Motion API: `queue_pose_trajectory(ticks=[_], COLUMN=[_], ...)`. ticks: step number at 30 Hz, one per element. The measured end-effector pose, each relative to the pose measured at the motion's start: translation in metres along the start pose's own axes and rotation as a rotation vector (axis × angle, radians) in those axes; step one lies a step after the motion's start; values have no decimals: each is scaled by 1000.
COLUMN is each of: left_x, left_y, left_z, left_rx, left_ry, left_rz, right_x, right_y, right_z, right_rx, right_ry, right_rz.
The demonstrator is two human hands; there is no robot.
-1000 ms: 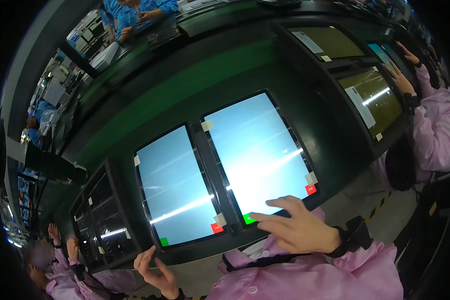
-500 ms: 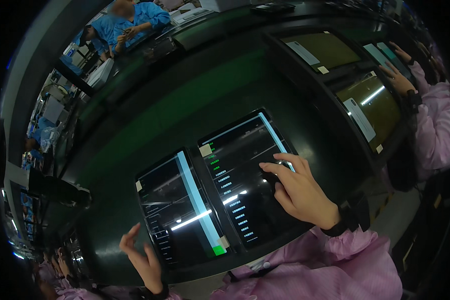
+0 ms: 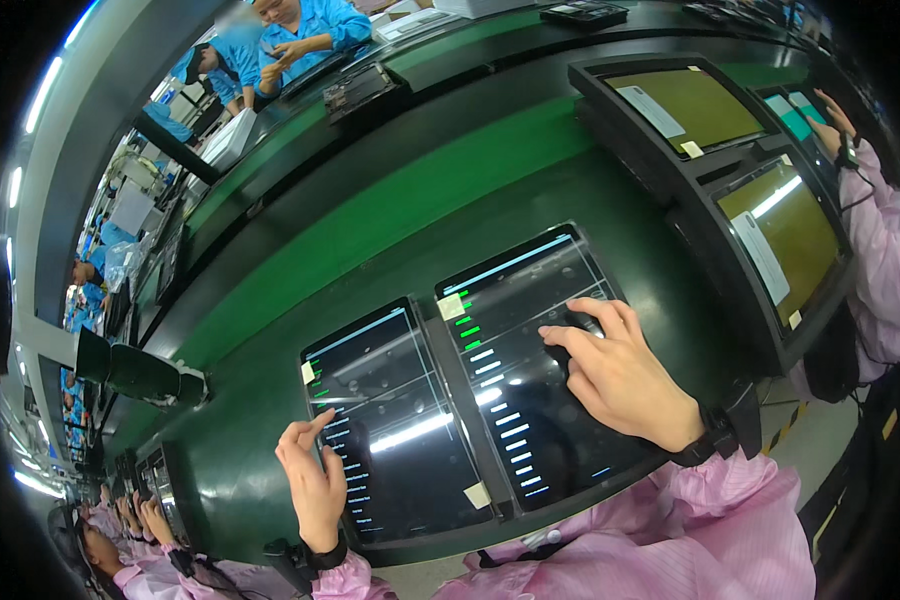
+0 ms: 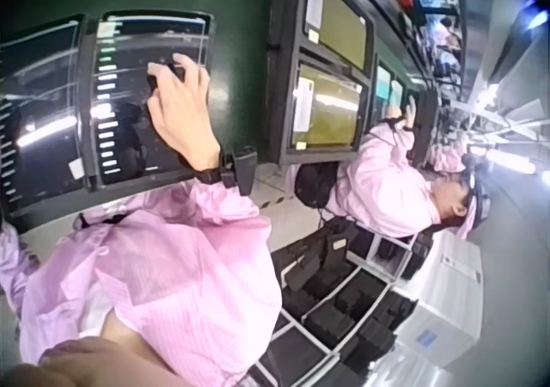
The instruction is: Testing tablet screens for touch responsiveness and display quality on a manufacturing assembly line.
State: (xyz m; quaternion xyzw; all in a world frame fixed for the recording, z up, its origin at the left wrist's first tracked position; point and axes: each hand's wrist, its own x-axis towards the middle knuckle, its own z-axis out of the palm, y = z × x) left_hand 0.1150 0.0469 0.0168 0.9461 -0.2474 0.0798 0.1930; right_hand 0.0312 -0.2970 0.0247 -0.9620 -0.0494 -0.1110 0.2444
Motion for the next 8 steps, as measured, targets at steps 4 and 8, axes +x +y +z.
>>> queue_pose_trajectory(ticks=[4,8], left_x=[7,31], left_y=[-2,-7], left_z=[-7,-9], left_rx=[-300,-184], left_ry=[184,66], left_rz=[-36,-123], right_x=[17,44], right_y=[0,2], right_z=[-12,-7], right_rx=[27,53], right_ry=[129,62], right_rz=[-56,-128])
